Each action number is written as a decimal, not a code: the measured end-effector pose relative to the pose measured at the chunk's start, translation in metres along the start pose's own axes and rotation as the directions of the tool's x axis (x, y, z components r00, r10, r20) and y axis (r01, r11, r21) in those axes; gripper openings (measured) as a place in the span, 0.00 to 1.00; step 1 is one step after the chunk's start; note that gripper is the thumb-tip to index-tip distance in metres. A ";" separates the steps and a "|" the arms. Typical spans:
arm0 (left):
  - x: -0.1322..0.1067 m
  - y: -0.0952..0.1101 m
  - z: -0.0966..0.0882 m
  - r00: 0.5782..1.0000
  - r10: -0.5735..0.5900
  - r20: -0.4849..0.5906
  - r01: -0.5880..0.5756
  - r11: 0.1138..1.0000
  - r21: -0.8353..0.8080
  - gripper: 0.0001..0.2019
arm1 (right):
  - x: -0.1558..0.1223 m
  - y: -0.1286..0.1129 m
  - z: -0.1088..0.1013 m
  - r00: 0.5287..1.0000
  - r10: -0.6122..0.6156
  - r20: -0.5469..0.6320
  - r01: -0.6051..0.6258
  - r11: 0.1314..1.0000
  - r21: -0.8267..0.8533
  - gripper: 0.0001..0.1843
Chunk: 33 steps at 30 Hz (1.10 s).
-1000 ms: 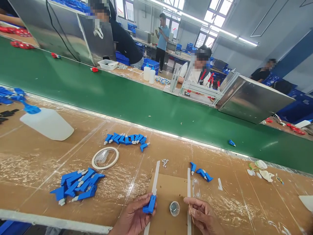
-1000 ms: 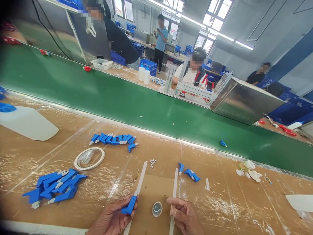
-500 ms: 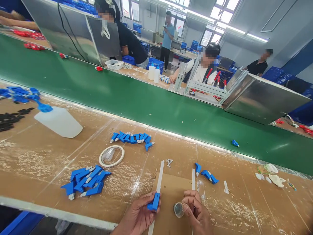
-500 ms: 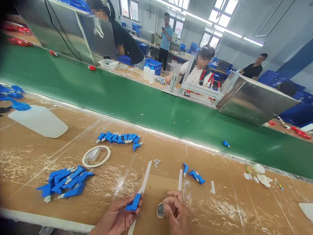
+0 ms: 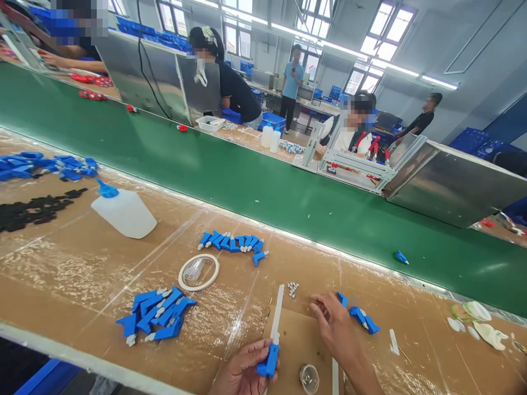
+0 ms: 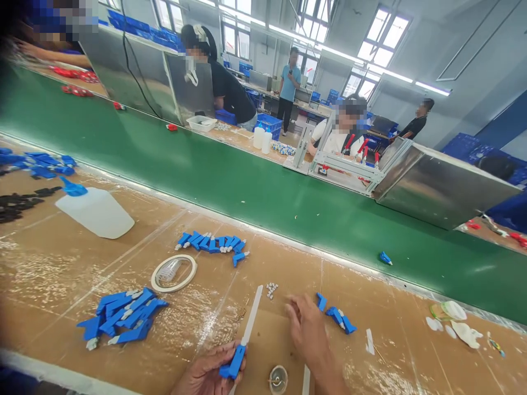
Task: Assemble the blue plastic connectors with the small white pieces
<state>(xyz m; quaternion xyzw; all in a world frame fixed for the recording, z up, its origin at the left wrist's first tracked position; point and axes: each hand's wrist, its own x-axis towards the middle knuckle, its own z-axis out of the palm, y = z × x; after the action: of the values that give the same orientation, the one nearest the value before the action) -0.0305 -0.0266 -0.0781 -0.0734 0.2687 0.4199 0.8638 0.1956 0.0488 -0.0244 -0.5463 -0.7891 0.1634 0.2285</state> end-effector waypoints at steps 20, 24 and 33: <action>0.003 0.021 0.008 0.948 0.025 0.318 -0.069 0.990 0.126 0.08 | 0.087 -0.010 0.018 0.885 -0.030 0.465 0.250 0.873 -0.419 0.11; 0.000 0.024 0.013 0.935 0.008 0.354 -0.053 0.992 0.117 0.10 | 0.089 0.003 0.014 0.914 0.025 0.404 0.117 0.939 -0.322 0.07; 0.000 0.021 0.026 0.937 -0.014 0.349 -0.027 0.993 0.111 0.11 | 0.028 0.013 0.000 0.933 0.219 0.285 -0.329 0.842 0.428 0.15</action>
<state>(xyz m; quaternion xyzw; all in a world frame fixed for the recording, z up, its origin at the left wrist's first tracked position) -0.0362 -0.0037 -0.0545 0.0527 0.1349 0.4131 0.8991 0.1973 0.0794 -0.0255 -0.5603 -0.6599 0.4409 0.2368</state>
